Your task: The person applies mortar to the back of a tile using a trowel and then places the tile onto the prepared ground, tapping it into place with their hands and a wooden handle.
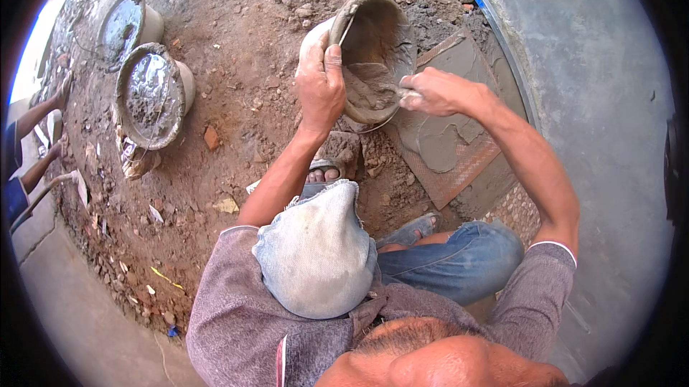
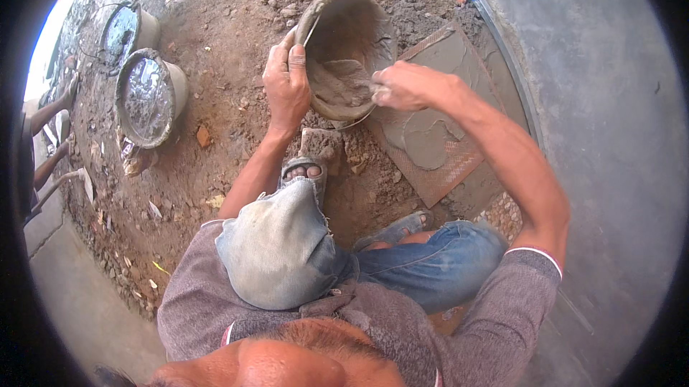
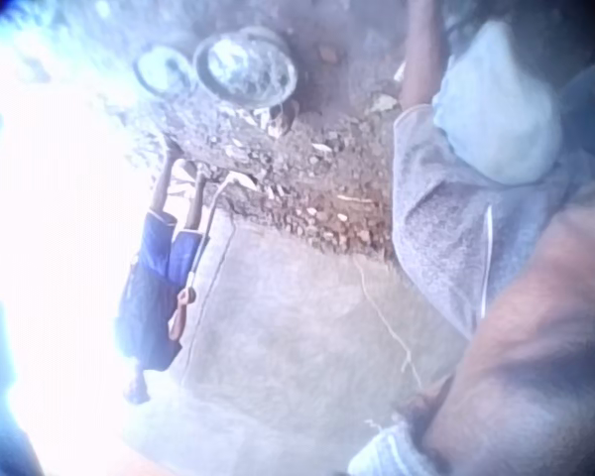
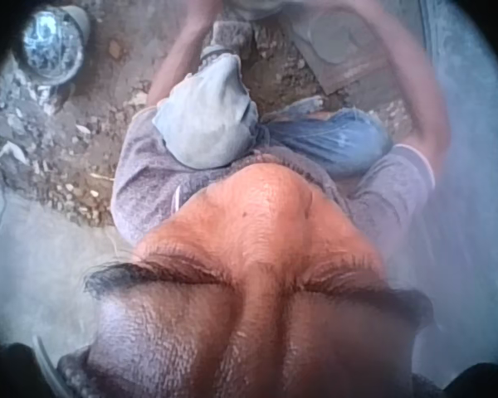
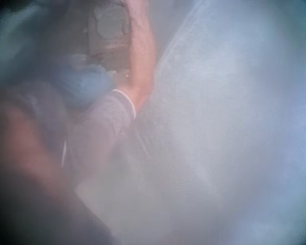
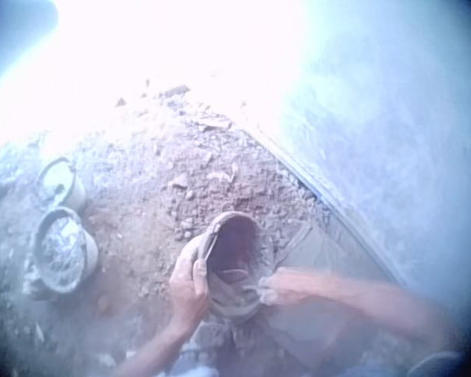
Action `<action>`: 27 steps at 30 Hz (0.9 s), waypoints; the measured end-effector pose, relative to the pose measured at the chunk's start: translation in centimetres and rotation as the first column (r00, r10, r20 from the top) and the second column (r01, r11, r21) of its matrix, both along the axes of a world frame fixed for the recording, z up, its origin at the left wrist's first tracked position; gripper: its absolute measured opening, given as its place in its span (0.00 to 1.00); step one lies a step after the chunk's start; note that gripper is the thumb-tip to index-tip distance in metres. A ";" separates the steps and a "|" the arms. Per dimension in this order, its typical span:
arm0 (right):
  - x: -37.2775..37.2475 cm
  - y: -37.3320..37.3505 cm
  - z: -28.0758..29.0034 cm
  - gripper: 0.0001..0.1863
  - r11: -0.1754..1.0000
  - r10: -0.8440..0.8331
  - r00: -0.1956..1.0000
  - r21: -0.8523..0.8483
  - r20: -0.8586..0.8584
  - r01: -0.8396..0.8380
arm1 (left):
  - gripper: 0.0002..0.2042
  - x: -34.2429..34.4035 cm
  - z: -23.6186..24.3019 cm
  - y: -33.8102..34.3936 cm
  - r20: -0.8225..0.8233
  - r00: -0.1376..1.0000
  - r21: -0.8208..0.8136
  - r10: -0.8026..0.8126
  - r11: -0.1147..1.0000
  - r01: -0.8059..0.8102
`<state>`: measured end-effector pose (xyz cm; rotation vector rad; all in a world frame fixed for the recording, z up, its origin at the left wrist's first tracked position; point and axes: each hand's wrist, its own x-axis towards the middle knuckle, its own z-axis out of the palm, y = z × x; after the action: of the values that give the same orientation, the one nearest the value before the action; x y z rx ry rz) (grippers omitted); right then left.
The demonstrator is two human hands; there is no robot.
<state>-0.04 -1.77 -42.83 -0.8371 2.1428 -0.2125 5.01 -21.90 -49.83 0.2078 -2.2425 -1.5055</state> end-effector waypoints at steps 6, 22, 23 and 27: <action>0.9 4.6 2.4 0.21 0.882 -0.470 0.789 0.176 0.397 0.437 | 0.16 -0.1 -0.5 -1.5 0.126 0.991 -0.011 0.035 0.999 -0.033; 28.1 21.3 -7.4 0.20 0.422 -0.810 0.297 -0.151 -0.506 0.894 | 0.16 -0.5 -1.2 -4.8 0.276 0.959 0.116 0.062 0.988 -0.098; 28.5 21.3 -7.6 0.21 0.362 -0.852 0.213 -0.245 -0.478 0.899 | 0.17 -0.4 -1.5 -5.4 0.285 0.955 0.034 0.078 0.995 -0.091; 29.2 21.5 -7.1 0.20 0.361 -0.921 0.270 -0.356 -0.280 0.862 | 0.21 -0.4 -3.1 -7.4 0.372 0.925 0.020 0.082 0.995 -0.097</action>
<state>29.18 19.76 -49.96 0.5066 2.8557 -0.8337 4.63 -29.30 -52.97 0.6480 -2.4496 -1.5657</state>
